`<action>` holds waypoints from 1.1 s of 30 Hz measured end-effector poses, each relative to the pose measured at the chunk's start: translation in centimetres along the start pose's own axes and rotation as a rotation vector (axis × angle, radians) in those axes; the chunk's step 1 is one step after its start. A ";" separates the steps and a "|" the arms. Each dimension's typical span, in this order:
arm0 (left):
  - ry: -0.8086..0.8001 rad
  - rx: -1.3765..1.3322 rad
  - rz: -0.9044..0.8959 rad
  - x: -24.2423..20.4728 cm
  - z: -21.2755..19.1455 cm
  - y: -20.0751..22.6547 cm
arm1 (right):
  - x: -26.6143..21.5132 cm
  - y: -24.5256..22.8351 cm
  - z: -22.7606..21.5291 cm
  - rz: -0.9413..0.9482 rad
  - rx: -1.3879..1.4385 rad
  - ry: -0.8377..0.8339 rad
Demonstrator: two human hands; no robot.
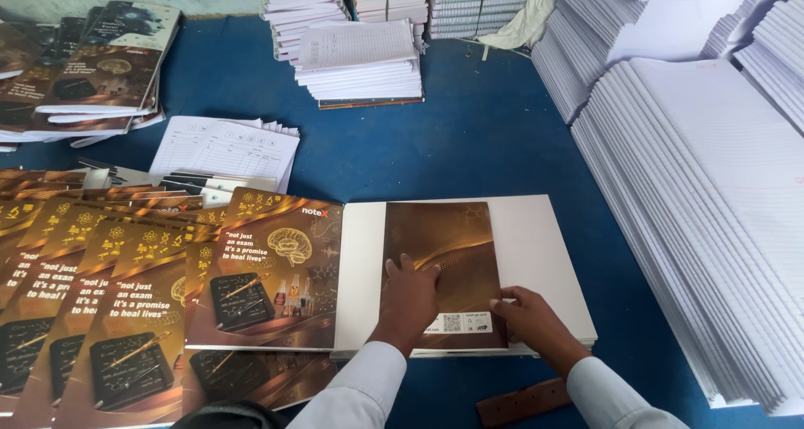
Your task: The person inserts a printed cover sheet into a stack of blank pages, aligns the edges, and presses the spine with a wooden block to crease the binding. The person repeats this process for multiple notebooks.
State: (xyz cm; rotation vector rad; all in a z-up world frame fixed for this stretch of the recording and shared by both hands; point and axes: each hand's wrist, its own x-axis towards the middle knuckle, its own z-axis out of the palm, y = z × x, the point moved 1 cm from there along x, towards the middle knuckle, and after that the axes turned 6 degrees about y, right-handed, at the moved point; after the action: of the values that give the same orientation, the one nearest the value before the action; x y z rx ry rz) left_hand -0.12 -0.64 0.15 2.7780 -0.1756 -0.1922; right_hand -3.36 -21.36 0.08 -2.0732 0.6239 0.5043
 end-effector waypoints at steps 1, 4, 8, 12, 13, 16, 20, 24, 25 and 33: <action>0.010 -0.009 -0.013 -0.4 -0.2 0.3 | 0.0 -0.1 -0.1 0.008 0.032 -0.011; -0.085 -0.242 -0.084 -1.0 -1.0 2.9 | -0.3 -0.6 -0.3 -0.086 0.059 -0.006; -0.240 -0.202 -0.116 -2.2 -2.9 5.7 | -0.9 -1.4 -0.2 -0.187 0.230 -0.119; -0.206 -0.192 -0.155 -3.2 -4.3 6.4 | -1.6 -2.1 0.1 -0.253 0.296 -0.192; -0.182 -0.216 -0.169 -3.4 -4.4 6.3 | -1.7 -2.2 0.1 -0.267 0.300 -0.196; -0.078 -0.304 -0.211 -3.5 -4.7 5.6 | -1.7 -2.3 0.3 -0.265 0.270 -0.212; 0.101 -0.281 -0.160 -3.5 -6.1 3.8 | -1.4 -2.0 0.3 -0.221 0.126 -0.133; 0.179 -0.298 -0.210 -4.5 -9.6 1.0 | -0.7 -1.5 0.0 -0.194 -0.065 -0.045; 0.159 -0.293 -0.254 -5.0 -10.7 0.2 | -0.5 -1.2 -0.1 -0.192 -0.109 -0.028; 0.133 -0.235 -0.526 -7.3 -17.2 -6.1 | 1.1 0.3 -1.4 -0.263 -0.379 0.180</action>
State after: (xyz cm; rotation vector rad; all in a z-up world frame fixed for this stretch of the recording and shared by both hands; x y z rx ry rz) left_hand -4.00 11.82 14.82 2.5317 0.5783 -0.1429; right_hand -2.51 -22.92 0.03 -2.5367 0.3661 0.3014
